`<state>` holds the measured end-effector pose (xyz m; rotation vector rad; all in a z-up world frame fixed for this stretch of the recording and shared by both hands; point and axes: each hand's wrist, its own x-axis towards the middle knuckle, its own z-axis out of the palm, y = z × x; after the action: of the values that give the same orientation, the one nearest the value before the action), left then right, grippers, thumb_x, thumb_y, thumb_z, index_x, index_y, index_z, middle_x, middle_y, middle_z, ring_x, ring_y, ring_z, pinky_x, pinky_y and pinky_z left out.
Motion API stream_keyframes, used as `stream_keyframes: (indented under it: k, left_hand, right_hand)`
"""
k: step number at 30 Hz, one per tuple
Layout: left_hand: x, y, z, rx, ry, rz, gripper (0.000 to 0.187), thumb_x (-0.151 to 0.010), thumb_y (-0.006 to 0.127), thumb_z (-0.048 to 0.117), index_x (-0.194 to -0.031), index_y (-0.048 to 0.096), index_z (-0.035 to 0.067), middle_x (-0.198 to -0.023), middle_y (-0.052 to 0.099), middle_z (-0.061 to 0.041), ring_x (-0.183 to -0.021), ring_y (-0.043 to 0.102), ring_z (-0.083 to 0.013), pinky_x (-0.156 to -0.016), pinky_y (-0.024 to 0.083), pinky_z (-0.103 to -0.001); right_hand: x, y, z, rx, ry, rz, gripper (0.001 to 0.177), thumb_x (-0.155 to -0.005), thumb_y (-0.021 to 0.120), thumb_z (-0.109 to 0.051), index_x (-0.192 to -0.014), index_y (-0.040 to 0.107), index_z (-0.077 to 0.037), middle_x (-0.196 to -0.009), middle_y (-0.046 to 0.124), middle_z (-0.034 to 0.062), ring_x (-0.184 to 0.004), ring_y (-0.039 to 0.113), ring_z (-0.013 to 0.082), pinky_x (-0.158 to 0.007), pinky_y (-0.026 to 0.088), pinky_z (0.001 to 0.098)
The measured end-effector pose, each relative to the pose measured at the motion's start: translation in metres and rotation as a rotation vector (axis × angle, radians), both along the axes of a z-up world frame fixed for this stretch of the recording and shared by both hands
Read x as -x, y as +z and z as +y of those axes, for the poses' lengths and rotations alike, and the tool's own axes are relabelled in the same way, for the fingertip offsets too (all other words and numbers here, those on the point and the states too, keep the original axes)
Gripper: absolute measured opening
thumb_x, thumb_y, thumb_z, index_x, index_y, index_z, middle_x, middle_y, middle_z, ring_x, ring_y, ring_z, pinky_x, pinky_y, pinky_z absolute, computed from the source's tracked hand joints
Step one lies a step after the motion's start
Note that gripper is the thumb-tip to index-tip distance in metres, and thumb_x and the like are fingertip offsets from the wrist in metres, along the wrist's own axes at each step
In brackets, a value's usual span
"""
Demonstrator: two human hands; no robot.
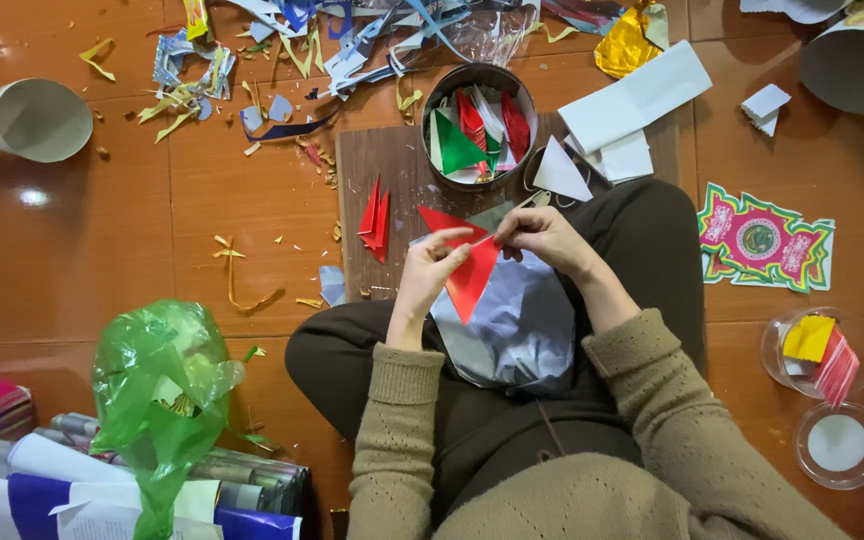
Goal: Folding small pieces of colored paper and organizing them into a metal tin while sitting on the floor.
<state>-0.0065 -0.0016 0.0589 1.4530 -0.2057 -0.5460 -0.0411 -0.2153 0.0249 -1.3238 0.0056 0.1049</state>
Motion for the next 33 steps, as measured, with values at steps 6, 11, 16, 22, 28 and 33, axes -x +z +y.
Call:
stream_keyframes:
  k: [6, 11, 16, 22, 28, 33]
  left_hand:
    - [-0.006, -0.058, 0.002, -0.090, -0.062, 0.036, 0.012, -0.087, 0.073, 0.015, -0.097, 0.076, 0.007, -0.070, 0.065, 0.002, -0.068, 0.052, -0.0031, -0.062, 0.043, -0.015]
    - [-0.003, -0.066, -0.003, -0.119, 0.076, 0.029, 0.009, -0.089, 0.071, 0.016, -0.094, 0.075, 0.009, -0.070, 0.065, 0.002, -0.068, 0.053, -0.0033, -0.062, 0.043, -0.017]
    - [-0.006, -0.084, -0.007, -0.204, 0.306, -0.051, 0.012, -0.094, 0.066, 0.018, -0.096, 0.074, 0.009, -0.074, 0.069, -0.003, -0.072, 0.057, -0.0063, -0.067, 0.049, -0.024]
    - [0.001, -0.074, -0.010, -0.235, 0.459, -0.107, 0.016, -0.097, 0.063, 0.019, -0.100, 0.070, 0.005, -0.082, 0.070, -0.011, -0.081, 0.059, -0.0122, -0.073, 0.051, -0.031]
    - [-0.004, -0.061, -0.013, -0.217, 0.458, -0.072, 0.021, -0.095, 0.067, 0.021, -0.106, 0.073, 0.005, -0.088, 0.073, -0.016, -0.081, 0.062, -0.0121, -0.075, 0.053, -0.033]
    - [-0.008, -0.075, -0.015, -0.150, 0.497, -0.018, 0.013, -0.090, 0.072, 0.019, -0.098, 0.076, 0.010, -0.080, 0.072, -0.004, -0.078, 0.058, -0.0055, -0.070, 0.053, -0.025]
  right_hand:
    - [-0.001, -0.013, -0.002, 0.027, 0.024, 0.029, 0.019, -0.080, 0.056, 0.016, -0.084, 0.071, 0.005, -0.068, 0.066, 0.0175, -0.058, 0.065, 0.0193, -0.048, 0.051, 0.0264]
    - [-0.006, -0.012, 0.007, 0.019, -0.021, 0.105, 0.028, -0.093, 0.044, 0.004, -0.116, 0.060, 0.002, -0.081, 0.064, 0.0179, -0.066, 0.066, 0.0199, -0.050, 0.053, 0.0244]
    - [-0.004, -0.044, 0.021, 0.271, 0.104, 0.186, 0.032, -0.102, 0.049, -0.027, -0.117, 0.064, -0.003, -0.087, 0.070, 0.0160, -0.073, 0.068, 0.0216, -0.056, 0.052, 0.0280]
    - [-0.001, -0.084, 0.055, 0.467, 0.085, 0.200, 0.028, -0.098, 0.059, -0.031, -0.080, 0.064, -0.010, -0.057, 0.065, 0.0040, -0.056, 0.064, 0.0152, -0.051, 0.048, 0.0267]
    - [0.001, -0.063, 0.055, 0.523, 0.156, 0.199, 0.028, -0.099, 0.052, -0.029, -0.077, 0.060, -0.014, -0.050, 0.062, 0.0027, -0.052, 0.063, 0.0164, -0.052, 0.050, 0.0284]
    - [0.000, -0.060, 0.054, 0.524, 0.236, 0.189, 0.033, -0.100, 0.051, -0.035, -0.078, 0.060, -0.013, -0.054, 0.064, 0.0032, -0.056, 0.064, 0.0168, -0.055, 0.052, 0.0300]
